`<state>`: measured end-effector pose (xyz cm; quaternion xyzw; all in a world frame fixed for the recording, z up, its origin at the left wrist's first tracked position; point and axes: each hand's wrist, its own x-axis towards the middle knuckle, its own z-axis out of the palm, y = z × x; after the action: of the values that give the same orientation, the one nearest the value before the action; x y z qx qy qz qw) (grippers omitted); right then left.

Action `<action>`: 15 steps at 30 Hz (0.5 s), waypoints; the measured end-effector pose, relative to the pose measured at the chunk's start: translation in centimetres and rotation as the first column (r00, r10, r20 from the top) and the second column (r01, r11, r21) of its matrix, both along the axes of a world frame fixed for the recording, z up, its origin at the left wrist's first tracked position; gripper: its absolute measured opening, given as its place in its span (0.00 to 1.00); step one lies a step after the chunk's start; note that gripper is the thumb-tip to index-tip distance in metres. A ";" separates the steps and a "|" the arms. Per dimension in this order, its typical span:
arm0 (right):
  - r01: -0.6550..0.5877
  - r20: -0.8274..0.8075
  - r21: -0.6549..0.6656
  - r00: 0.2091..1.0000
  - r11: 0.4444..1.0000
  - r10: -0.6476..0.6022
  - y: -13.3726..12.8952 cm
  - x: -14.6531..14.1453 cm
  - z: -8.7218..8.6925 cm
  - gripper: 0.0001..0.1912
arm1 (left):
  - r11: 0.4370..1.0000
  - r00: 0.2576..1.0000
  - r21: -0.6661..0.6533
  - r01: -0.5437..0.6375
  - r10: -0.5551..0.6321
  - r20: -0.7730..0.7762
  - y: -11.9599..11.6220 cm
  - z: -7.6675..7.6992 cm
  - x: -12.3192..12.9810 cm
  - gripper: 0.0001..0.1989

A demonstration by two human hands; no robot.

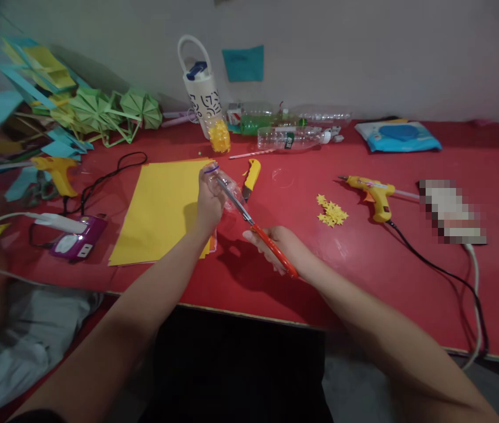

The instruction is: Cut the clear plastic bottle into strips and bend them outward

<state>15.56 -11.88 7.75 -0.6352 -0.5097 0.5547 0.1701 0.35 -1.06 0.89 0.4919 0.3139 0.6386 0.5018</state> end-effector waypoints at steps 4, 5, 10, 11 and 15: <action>-0.011 0.009 0.008 1.000 1.000 0.011 0.1 0.1 -0.1 0.27 | 1.000 0.999 -0.009 0.013 -0.013 0.045 0.1 0.0 0.2 0.22; -0.014 0.015 0.010 1.000 1.000 0.014 0.1 0.1 -0.1 0.27 | 1.000 0.998 -0.015 0.010 -0.009 0.054 0.1 0.1 0.2 0.22; -0.034 -0.055 0.009 0.998 0.999 0.034 0.3 0.6 -0.8 0.28 | 0.999 0.998 -0.042 0.007 -0.005 0.058 -0.4 0.8 0.1 0.22; -0.060 -0.097 0.018 0.993 0.998 0.061 0.3 0.7 -1.0 0.29 | 0.999 0.998 -0.050 0.015 -0.012 0.058 -0.6 0.9 0.2 0.22; -0.178 -0.223 0.081 0.956 0.981 0.192 0.7 1.4 -1.6 0.31 | 0.997 0.994 -0.080 0.024 -0.015 0.112 -0.8 1.2 0.4 0.18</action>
<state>17.01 -11.18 6.13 -0.5108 -0.5602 0.6226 0.1941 0.80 -1.84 2.08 0.4378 0.3064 0.6469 0.5441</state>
